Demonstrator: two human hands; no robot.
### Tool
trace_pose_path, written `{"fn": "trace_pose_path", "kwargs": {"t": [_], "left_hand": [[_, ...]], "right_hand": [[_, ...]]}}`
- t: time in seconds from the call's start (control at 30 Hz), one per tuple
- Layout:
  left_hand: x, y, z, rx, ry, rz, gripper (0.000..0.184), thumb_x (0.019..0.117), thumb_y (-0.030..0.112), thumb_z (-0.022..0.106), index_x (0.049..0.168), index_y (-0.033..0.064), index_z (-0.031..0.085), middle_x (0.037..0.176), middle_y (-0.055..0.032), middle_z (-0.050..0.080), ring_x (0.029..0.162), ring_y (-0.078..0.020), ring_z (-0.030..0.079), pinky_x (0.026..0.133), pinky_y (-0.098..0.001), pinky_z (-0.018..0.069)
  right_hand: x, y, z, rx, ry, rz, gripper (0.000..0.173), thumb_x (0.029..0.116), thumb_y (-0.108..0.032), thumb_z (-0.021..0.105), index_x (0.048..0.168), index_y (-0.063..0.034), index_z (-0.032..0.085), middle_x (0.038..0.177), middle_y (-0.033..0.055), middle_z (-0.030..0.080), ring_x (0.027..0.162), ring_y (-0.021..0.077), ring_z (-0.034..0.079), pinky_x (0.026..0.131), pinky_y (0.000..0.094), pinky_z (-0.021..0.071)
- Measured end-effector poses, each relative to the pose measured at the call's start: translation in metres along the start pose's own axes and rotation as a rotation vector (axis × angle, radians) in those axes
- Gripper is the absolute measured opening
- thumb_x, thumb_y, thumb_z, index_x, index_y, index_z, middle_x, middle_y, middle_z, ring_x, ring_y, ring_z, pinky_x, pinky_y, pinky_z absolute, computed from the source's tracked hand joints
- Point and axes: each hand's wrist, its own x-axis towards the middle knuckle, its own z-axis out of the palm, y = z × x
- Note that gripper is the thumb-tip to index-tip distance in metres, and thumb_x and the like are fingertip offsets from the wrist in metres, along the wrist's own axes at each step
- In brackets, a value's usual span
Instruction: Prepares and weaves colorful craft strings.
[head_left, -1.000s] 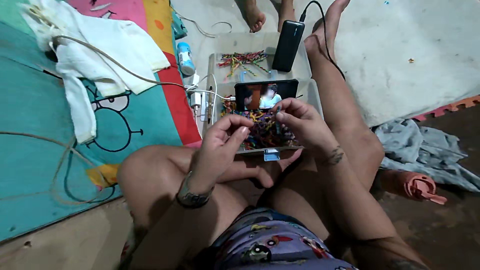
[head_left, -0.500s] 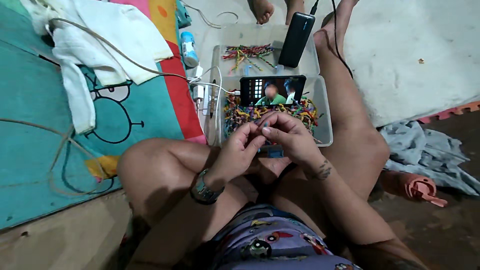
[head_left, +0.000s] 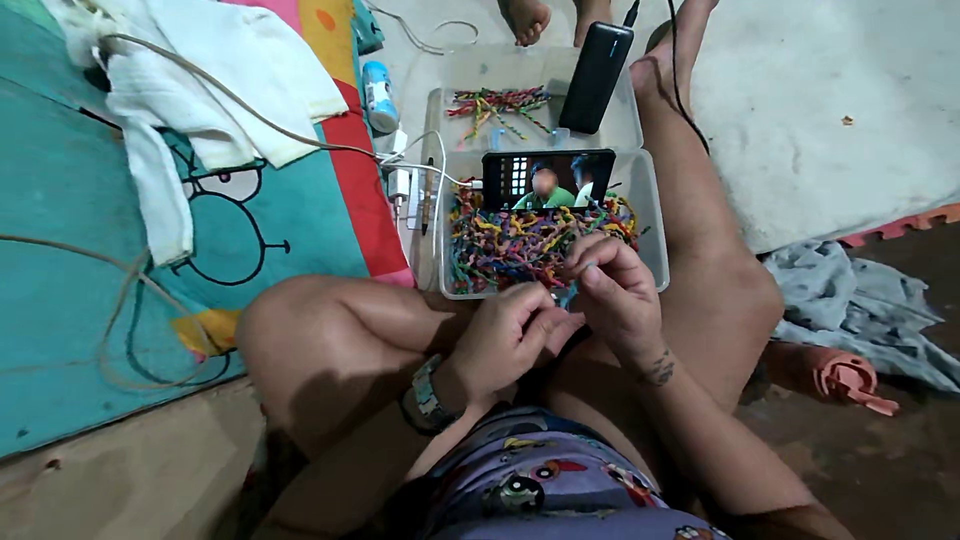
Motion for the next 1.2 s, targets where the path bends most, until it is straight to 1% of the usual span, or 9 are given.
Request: {"fn": "trace_pose_path", "kwargs": {"t": [0.3, 0.43, 0.5, 0.6, 0.67, 0.8, 0.9, 1.03, 1.2], "left_hand": [[0.0, 0.0, 0.018, 0.116, -0.054, 0.083, 0.029, 0.1049, 0.016, 0.051, 0.083, 0.0002, 0.06, 0.075, -0.0086, 0.055, 0.069, -0.0127, 0.054, 0.065, -0.0233, 0.0463], [-0.003, -0.007, -0.004, 0.159, -0.008, 0.026, 0.025, 0.1037, 0.016, 0.053, 0.089, -0.0007, 0.066, 0.083, -0.0092, 0.063, 0.074, -0.0094, 0.06, 0.069, -0.0215, 0.0515], [-0.004, -0.009, -0.018, 0.138, 0.06, -0.04, 0.023, 0.104, 0.018, 0.055, 0.093, 0.002, 0.067, 0.088, -0.0042, 0.064, 0.076, -0.0032, 0.061, 0.069, -0.018, 0.0526], [0.001, -0.01, -0.03, 0.086, 0.153, -0.074, 0.015, 0.1004, 0.016, 0.06, 0.1, 0.0027, 0.067, 0.091, -0.0007, 0.065, 0.075, 0.0004, 0.059, 0.067, -0.0163, 0.0518], [0.005, -0.011, -0.03, 0.059, 0.18, -0.078, 0.015, 0.1015, 0.013, 0.059, 0.107, 0.0027, 0.068, 0.096, -0.0004, 0.067, 0.078, 0.0006, 0.062, 0.07, -0.0165, 0.0538], [0.006, -0.018, -0.029, 0.007, 0.184, -0.093, 0.014, 0.1014, 0.012, 0.059, 0.109, 0.0024, 0.066, 0.095, 0.0002, 0.067, 0.078, 0.0004, 0.063, 0.071, -0.0166, 0.0547], [0.006, -0.019, -0.031, -0.024, 0.194, -0.125, 0.012, 0.1001, 0.011, 0.061, 0.107, 0.0036, 0.067, 0.093, 0.0012, 0.067, 0.078, 0.0001, 0.063, 0.071, -0.0174, 0.0554], [0.008, -0.019, -0.031, -0.06, 0.197, -0.145, 0.01, 0.1, 0.011, 0.062, 0.106, 0.005, 0.067, 0.092, 0.0013, 0.067, 0.076, -0.0013, 0.063, 0.069, -0.018, 0.0552], [0.008, -0.017, -0.03, -0.089, 0.222, -0.167, 0.011, 0.0985, 0.009, 0.064, 0.108, 0.0048, 0.068, 0.097, 0.0012, 0.069, 0.079, -0.001, 0.064, 0.072, -0.0186, 0.0558]], "right_hand": [[-0.025, -0.01, 0.012, 0.309, 0.305, 0.325, 0.013, 0.0978, -0.015, 0.063, 0.088, -0.0188, 0.071, 0.089, -0.003, 0.068, 0.078, 0.005, 0.065, 0.073, 0.0228, 0.0571], [-0.022, -0.019, -0.021, -0.449, 0.044, 0.048, 0.021, 0.106, -0.025, 0.054, 0.103, -0.0124, 0.069, 0.105, -0.0061, 0.068, 0.096, 0.001, 0.064, 0.084, 0.0211, 0.0562], [-0.013, -0.03, -0.044, -0.851, 0.044, -0.077, 0.025, 0.1055, -0.019, 0.051, 0.105, -0.0028, 0.07, 0.108, 0.004, 0.068, 0.099, 0.0058, 0.064, 0.087, 0.0244, 0.055], [0.012, -0.044, -0.064, -1.198, 0.093, -0.016, 0.02, 0.1004, -0.011, 0.056, 0.109, -0.0001, 0.071, 0.109, 0.0167, 0.067, 0.097, 0.0243, 0.064, 0.086, 0.0401, 0.0538], [0.029, -0.044, -0.069, -1.306, 0.031, 0.074, 0.02, 0.0993, -0.009, 0.059, 0.113, -0.0021, 0.072, 0.115, 0.0222, 0.065, 0.104, 0.0396, 0.062, 0.089, 0.0555, 0.051], [0.044, -0.025, -0.071, -1.477, -0.136, 0.143, 0.019, 0.0958, -0.01, 0.067, 0.113, -0.0093, 0.075, 0.129, 0.0249, 0.06, 0.113, 0.052, 0.056, 0.082, 0.0684, 0.0457], [0.044, -0.021, -0.072, -1.499, -0.168, 0.151, 0.011, 0.0935, -0.008, 0.07, 0.102, -0.0082, 0.077, 0.128, 0.0221, 0.062, 0.114, 0.0516, 0.055, 0.083, 0.0702, 0.0437], [0.043, -0.023, -0.07, -1.522, -0.217, 0.155, 0.015, 0.0942, -0.01, 0.07, 0.108, -0.012, 0.077, 0.129, 0.0216, 0.062, 0.116, 0.0511, 0.055, 0.085, 0.0708, 0.0414], [0.043, -0.022, -0.067, -1.566, -0.258, 0.05, 0.012, 0.0925, -0.007, 0.071, 0.102, -0.0095, 0.078, 0.123, 0.0192, 0.066, 0.115, 0.0472, 0.059, 0.094, 0.0743, 0.0376]]}}
